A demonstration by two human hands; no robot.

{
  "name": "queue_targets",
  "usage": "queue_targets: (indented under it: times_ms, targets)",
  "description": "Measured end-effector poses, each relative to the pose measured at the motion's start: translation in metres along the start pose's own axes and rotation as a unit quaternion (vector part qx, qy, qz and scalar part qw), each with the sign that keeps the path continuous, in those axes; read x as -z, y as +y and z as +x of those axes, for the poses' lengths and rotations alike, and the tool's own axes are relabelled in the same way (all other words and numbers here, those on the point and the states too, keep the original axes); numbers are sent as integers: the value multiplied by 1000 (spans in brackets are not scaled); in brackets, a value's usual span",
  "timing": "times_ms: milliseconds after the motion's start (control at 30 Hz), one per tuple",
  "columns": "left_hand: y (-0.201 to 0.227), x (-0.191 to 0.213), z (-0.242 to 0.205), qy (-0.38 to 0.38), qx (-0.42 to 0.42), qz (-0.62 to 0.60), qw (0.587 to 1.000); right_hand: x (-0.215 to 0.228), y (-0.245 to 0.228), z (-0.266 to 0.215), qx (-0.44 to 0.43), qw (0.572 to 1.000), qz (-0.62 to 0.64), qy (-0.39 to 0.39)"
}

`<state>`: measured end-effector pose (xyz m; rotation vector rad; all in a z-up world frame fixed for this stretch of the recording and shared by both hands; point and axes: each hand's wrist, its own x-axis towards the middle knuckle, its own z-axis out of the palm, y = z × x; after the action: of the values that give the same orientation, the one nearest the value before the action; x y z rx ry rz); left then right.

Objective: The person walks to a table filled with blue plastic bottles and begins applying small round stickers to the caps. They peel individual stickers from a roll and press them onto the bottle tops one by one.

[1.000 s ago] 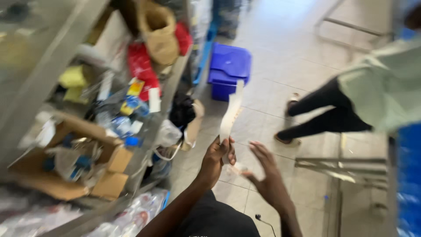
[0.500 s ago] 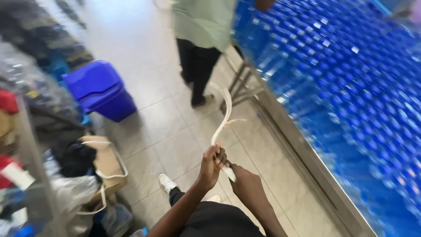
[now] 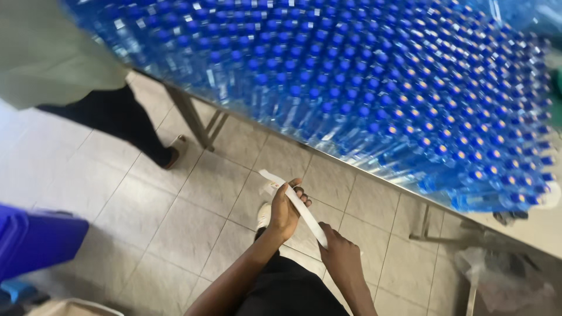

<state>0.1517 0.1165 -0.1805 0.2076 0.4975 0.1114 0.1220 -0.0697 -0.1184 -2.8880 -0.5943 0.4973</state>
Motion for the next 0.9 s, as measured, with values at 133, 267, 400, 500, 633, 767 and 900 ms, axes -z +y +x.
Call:
queue_targets:
  times_ms: [133, 267, 400, 500, 633, 767, 900]
  targets:
    - [-16, -32, 29, -3, 3, 63, 998, 19, 22, -13, -124, 985, 118, -23]
    - [-37, -72, 50, 1, -21, 104, 994, 39, 48, -15, -210, 944, 243, -69]
    - [-45, -121, 68, -14, -21, 120, 992, 47, 81, -10, -255, 921, 285, -70]
    - [-48, -156, 83, -40, -44, 132, 990, 36, 112, -3, -303, 901, 301, -74]
    - [-61, -196, 97, -86, -42, 163, 982, 26, 143, 0, -322, 879, 351, -17]
    - [-86, -224, 98, -169, -26, 193, 966, 37, 141, -5, -338, 827, 450, 12]
    - [-122, -233, 92, -233, 33, 231, 944, 36, 163, -17, -299, 816, 495, 23]
